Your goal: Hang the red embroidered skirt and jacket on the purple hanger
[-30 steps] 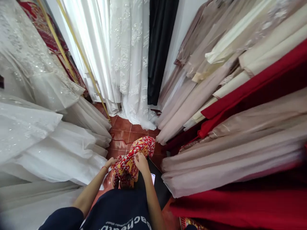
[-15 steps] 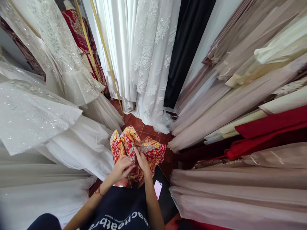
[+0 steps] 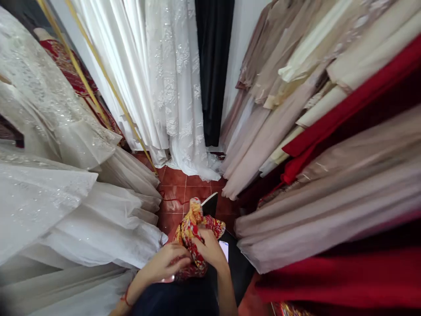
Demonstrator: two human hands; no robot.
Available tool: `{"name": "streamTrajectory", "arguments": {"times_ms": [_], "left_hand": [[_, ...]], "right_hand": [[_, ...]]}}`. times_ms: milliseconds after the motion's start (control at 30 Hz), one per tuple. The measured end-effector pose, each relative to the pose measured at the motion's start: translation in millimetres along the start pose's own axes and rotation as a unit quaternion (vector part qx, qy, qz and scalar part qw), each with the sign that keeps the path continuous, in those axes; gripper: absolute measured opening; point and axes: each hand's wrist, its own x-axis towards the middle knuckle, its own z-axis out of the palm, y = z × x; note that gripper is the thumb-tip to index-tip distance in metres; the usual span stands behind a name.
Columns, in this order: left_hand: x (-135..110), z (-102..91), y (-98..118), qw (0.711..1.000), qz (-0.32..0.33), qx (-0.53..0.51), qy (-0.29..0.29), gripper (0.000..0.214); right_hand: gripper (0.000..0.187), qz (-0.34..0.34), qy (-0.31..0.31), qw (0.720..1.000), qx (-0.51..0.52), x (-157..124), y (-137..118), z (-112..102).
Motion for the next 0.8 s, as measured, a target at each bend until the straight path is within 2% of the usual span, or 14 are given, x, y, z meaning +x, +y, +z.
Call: {"name": "streamTrajectory", "arguments": {"times_ms": [67,133,200,267,333,400,467,533,600,700,733,800], "left_hand": [[-12.0,-24.0,1.4,0.994,-0.013,-0.104,0.042,0.049],[-16.6,-41.8,-4.2,0.979,-0.039,-0.157,0.124,0.053],[-12.7,-48.9,-14.5,0.965,-0.056,-0.172,0.189,0.042],[-2.6,-43.6,-24.2,0.962,-0.049,-0.193,0.185,0.036],[8.0,-25.9,-28.2,0.971,-0.028,-0.212,0.105,0.046],[13.2,1.7,-24.3,0.978,0.001,-0.205,-0.035,0.053],[10.8,33.8,-13.9,0.957,0.036,-0.215,-0.192,0.052],[2.8,63.7,-0.4,0.920,0.062,-0.248,-0.298,0.043],[-6.2,85.3,13.4,0.890,0.076,-0.281,-0.351,0.039],[-13.7,100.2,34.6,0.867,0.090,-0.301,-0.387,0.053],[-13.9,102.9,43.1,0.874,0.095,-0.285,-0.383,0.060],[-11.7,110.3,64.1,0.910,0.105,-0.196,-0.350,0.063]], "right_hand": [[0.020,-0.050,0.002,0.998,-0.025,-30.2,-28.8,4.0],[0.020,-0.115,-0.002,0.993,-0.037,-60.1,-58.1,7.2],[0.022,-0.173,-0.010,0.983,-0.052,-90.6,-83.5,9.5],[0.024,-0.198,-0.010,0.976,-0.087,-122.8,-103.6,9.8],[0.024,-0.181,0.011,0.973,-0.139,-155.7,-118.5,6.8],[0.024,-0.145,0.049,0.969,-0.193,-186.6,-128.1,0.6],[0.025,-0.112,0.090,0.963,-0.229,-212.7,-132.1,-7.4],[0.028,-0.091,0.134,0.958,-0.238,-233.5,-130.1,-15.7],[0.029,-0.083,0.191,0.951,-0.229,-251.4,-122.9,-23.5],[0.026,-0.077,0.298,0.930,-0.203,-281.3,-105.1,-36.8],[0.024,-0.068,0.328,0.923,-0.191,-293.7,-97.8,-42.5],[0.023,-0.037,0.375,0.911,-0.167,-322.1,-81.2,-56.7]]}}
